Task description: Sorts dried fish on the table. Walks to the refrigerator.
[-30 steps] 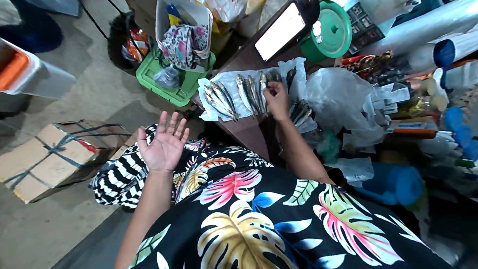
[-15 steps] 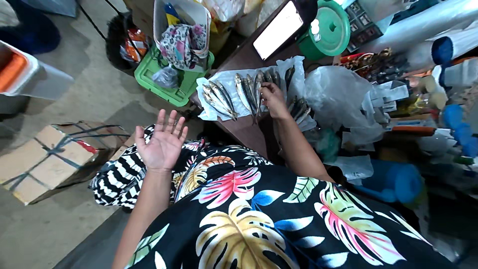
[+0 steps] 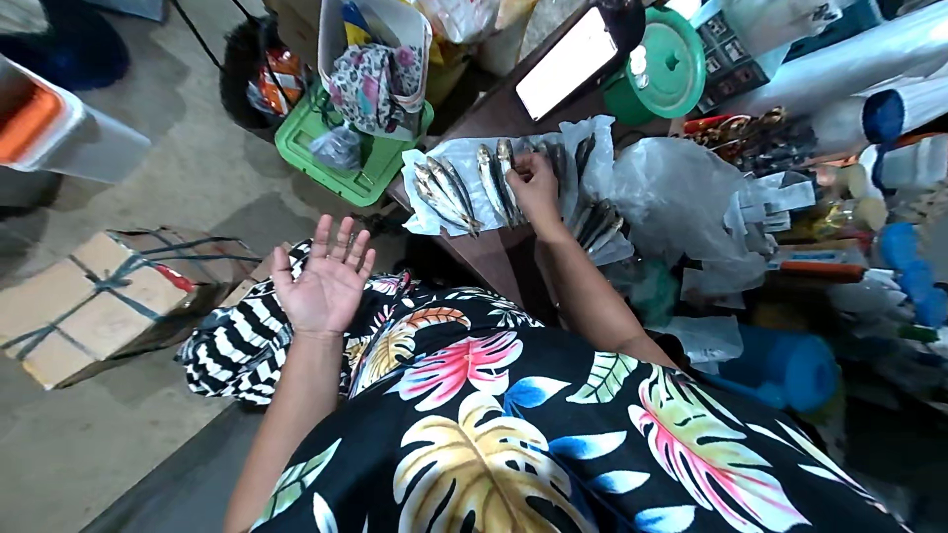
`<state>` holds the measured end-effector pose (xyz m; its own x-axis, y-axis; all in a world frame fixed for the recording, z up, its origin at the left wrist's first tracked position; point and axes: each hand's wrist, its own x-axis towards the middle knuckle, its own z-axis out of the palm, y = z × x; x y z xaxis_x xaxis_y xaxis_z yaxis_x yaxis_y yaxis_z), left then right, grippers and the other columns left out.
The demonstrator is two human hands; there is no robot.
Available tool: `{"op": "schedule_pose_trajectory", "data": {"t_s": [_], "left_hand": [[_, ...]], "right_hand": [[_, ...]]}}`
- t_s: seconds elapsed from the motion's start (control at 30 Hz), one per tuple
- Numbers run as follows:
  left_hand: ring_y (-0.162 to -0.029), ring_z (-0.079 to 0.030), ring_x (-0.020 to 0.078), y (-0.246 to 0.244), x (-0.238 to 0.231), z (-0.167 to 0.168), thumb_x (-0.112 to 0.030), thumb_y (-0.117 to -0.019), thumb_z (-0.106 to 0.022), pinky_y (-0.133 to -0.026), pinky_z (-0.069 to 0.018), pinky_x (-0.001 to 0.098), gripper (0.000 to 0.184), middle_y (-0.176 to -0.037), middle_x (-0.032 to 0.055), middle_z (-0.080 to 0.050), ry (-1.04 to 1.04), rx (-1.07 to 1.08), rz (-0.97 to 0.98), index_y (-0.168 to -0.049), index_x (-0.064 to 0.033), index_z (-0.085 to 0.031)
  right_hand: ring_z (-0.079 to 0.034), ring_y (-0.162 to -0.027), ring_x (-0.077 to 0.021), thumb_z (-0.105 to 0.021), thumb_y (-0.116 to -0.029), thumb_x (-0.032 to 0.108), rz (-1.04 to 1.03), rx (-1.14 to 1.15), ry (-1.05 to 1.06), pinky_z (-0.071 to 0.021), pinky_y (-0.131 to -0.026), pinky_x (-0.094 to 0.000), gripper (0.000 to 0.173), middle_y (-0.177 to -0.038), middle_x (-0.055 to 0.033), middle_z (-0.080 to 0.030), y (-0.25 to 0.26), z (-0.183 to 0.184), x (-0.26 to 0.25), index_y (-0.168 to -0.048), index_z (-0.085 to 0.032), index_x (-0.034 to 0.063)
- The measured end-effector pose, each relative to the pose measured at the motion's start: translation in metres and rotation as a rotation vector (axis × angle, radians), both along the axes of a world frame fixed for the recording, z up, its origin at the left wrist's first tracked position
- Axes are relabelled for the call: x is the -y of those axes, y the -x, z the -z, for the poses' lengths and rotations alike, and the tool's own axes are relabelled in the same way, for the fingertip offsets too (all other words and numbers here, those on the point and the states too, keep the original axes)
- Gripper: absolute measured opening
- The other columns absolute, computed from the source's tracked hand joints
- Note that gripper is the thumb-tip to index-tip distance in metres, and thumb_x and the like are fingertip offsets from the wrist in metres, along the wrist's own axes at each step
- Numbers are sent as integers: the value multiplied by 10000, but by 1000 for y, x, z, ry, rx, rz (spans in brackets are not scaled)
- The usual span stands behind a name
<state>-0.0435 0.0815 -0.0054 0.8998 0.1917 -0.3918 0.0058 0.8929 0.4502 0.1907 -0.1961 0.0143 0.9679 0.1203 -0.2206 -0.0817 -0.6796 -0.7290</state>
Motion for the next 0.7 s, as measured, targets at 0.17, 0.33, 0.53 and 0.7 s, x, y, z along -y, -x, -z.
{"op": "schedule_pose_trajectory", "data": {"t_s": [0.17,0.33,0.53,0.7], "left_hand": [[-1451,-425,264,3,0,0,-600,-983,134,-1156,-379,466,851,-1619,85,-364,7,14,-1,-1573,-198,-328],[-1433,-447,280,5,-2,3,-604,-987,132,-1149,-386,472,868,-1597,104,-395,25,13,-28,-1559,-179,-362],[-1409,-474,274,0,1,1,-590,-988,132,-1127,-414,466,854,-1581,99,-414,13,-41,-34,-1556,-179,-355],[-1427,-457,276,-3,4,0,-605,-993,110,-1135,-408,473,843,-1596,98,-399,29,-44,-38,-1569,-183,-338]], "right_hand": [[-641,-1134,-333,-628,-970,190,-106,130,213,-547,-958,-460,357,-1302,-234,-605,5,7,-10,-1272,-643,1],[-646,-1097,-325,-564,-1025,203,-72,108,185,-543,-955,-450,354,-1279,-230,-608,9,11,-2,-1307,-626,-2],[-653,-1142,-326,-528,-1038,142,-76,111,122,-531,-1005,-439,340,-1263,-236,-644,10,15,4,-1325,-635,-8],[-675,-1134,-289,-555,-1039,149,-95,75,35,-535,-1015,-431,348,-1254,-211,-676,8,21,4,-1341,-622,-11]]}}
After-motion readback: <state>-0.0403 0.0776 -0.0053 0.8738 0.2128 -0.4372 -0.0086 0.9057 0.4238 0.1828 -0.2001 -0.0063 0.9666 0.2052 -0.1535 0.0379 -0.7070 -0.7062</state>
